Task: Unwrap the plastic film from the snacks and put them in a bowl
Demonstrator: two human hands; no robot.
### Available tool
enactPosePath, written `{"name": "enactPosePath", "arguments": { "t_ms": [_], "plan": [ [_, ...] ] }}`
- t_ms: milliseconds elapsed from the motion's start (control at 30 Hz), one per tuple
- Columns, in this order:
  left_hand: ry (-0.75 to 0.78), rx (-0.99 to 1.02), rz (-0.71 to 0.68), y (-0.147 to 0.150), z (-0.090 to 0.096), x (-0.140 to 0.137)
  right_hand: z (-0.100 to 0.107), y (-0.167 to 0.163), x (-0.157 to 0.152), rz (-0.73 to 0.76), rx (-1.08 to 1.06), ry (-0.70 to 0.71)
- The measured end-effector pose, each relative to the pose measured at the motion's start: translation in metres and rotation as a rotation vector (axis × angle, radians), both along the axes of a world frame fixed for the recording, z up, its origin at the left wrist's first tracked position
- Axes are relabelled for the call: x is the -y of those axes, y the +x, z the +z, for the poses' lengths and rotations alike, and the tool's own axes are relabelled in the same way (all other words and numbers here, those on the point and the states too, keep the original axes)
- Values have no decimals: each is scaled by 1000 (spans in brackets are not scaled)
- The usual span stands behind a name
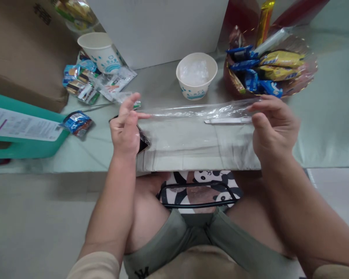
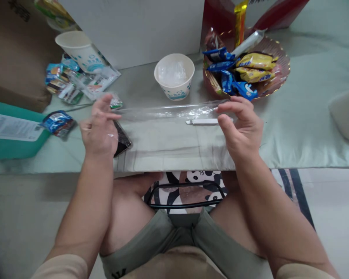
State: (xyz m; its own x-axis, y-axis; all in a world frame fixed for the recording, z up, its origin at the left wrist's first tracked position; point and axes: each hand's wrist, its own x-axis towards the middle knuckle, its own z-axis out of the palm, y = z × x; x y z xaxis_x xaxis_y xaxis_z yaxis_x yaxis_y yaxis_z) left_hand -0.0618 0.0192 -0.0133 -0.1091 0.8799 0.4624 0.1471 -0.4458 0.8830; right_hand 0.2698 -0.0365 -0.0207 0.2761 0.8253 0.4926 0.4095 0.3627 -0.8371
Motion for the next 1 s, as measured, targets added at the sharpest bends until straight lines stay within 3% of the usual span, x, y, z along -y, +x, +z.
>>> {"name": "enactPosePath", "arguments": {
  "t_ms": [100, 200, 400, 567, 733, 867, 1000],
  "plan": [
    [-51, 191, -117, 9, 5, 4, 0, -1, -1, 47, -70, 185],
    [-209, 322, -215, 11, 7, 6, 1, -2, -2, 134, -139, 192],
    [-479, 369, -371, 2, 8, 3, 4, -3, -4, 213, -258, 120],
    [-545, 386, -355, 12, 12, -1, 5, -3, -1, 195, -208, -109],
    [-593, 378, -253, 23, 12, -6, -4, 3, -3, 223, -162, -305],
    [-685, 271, -194, 24, 11, -12, -3, 5, -5, 157, -128, -452],
    [-648, 321, -113, 20, 11, -17, 5, 4, -5, 86, -141, -588]
  ]
}}
